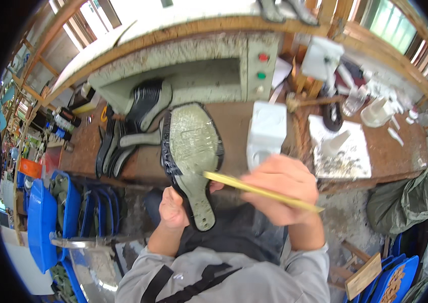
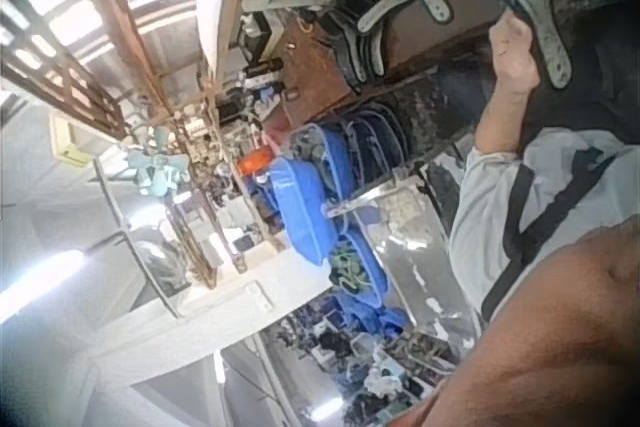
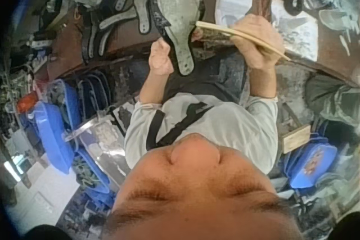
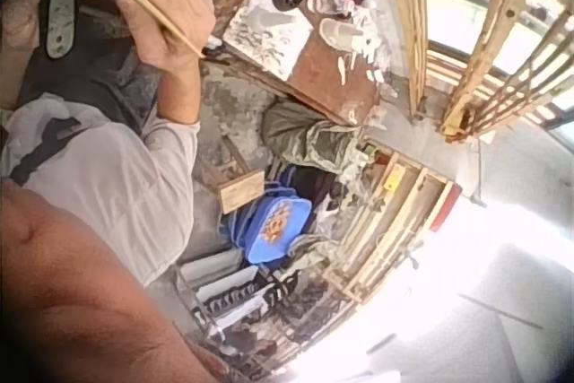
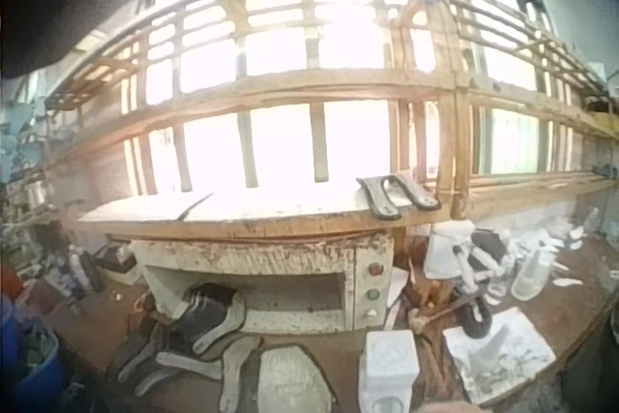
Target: Apply adhesive to shoe insoles or soles using a yellow spatula.
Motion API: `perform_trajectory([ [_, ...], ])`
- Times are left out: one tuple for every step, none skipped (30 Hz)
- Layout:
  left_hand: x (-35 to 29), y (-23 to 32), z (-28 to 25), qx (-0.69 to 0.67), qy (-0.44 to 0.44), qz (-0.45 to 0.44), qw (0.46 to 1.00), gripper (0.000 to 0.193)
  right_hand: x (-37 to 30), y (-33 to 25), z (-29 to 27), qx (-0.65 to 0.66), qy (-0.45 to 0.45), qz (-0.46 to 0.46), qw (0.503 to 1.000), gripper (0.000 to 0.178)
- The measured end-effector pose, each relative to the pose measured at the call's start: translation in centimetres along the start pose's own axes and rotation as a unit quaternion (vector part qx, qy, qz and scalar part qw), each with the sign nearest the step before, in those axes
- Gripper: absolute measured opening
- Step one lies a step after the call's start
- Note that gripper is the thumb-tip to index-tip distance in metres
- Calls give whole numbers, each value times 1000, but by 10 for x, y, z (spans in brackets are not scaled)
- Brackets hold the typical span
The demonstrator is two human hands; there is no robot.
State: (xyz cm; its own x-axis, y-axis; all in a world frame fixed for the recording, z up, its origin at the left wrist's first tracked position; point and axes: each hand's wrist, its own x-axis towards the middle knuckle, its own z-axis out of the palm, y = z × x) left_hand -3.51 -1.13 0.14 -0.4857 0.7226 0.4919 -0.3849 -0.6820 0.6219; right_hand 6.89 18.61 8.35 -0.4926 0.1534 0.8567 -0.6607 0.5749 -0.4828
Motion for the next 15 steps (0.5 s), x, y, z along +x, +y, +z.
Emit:
perform_trajectory([
  [22,4,0,-2,26,-33,999,55,-14,5,-14,43,70,49,995,12],
  [49,8,1,-3,51,-67,996,63,-23,6,-27,44,179,120,976,9],
  [77,14,-6,29,57,-52,997,64,-24,11,-31,96,259,153,949,13],
  [108,24,-10,16,93,-49,994,61,-28,18,-36,100,255,129,953,13],
  [146,33,-7,-9,121,-47,991,53,-34,24,-43,117,260,150,947,14],
  [183,38,-19,15,97,-36,995,48,-38,28,-48,136,265,171,939,16],
  [220,43,-30,10,97,-42,994,45,-41,30,-49,124,266,175,940,16],
  [257,45,-50,46,48,-51,997,46,-43,30,-51,109,267,182,940,16],
  [291,47,-62,71,76,-73,992,41,-44,31,-54,103,260,191,941,15],
  [326,41,-69,62,119,-42,990,37,-47,33,-58,105,258,177,944,15],
  [360,34,-82,87,151,-45,984,34,-50,35,-63,105,265,189,940,14],
  [384,35,-98,94,161,-41,982,33,-50,43,-66,117,265,208,934,14],
  [409,30,-107,86,183,-61,977,30,-50,44,-70,121,263,200,936,14],
  [432,22,-120,81,187,-54,978,27,-48,41,-74,121,271,211,931,13],
  [449,11,-123,85,203,-45,974,27,-49,43,-78,116,284,224,925,13],
])
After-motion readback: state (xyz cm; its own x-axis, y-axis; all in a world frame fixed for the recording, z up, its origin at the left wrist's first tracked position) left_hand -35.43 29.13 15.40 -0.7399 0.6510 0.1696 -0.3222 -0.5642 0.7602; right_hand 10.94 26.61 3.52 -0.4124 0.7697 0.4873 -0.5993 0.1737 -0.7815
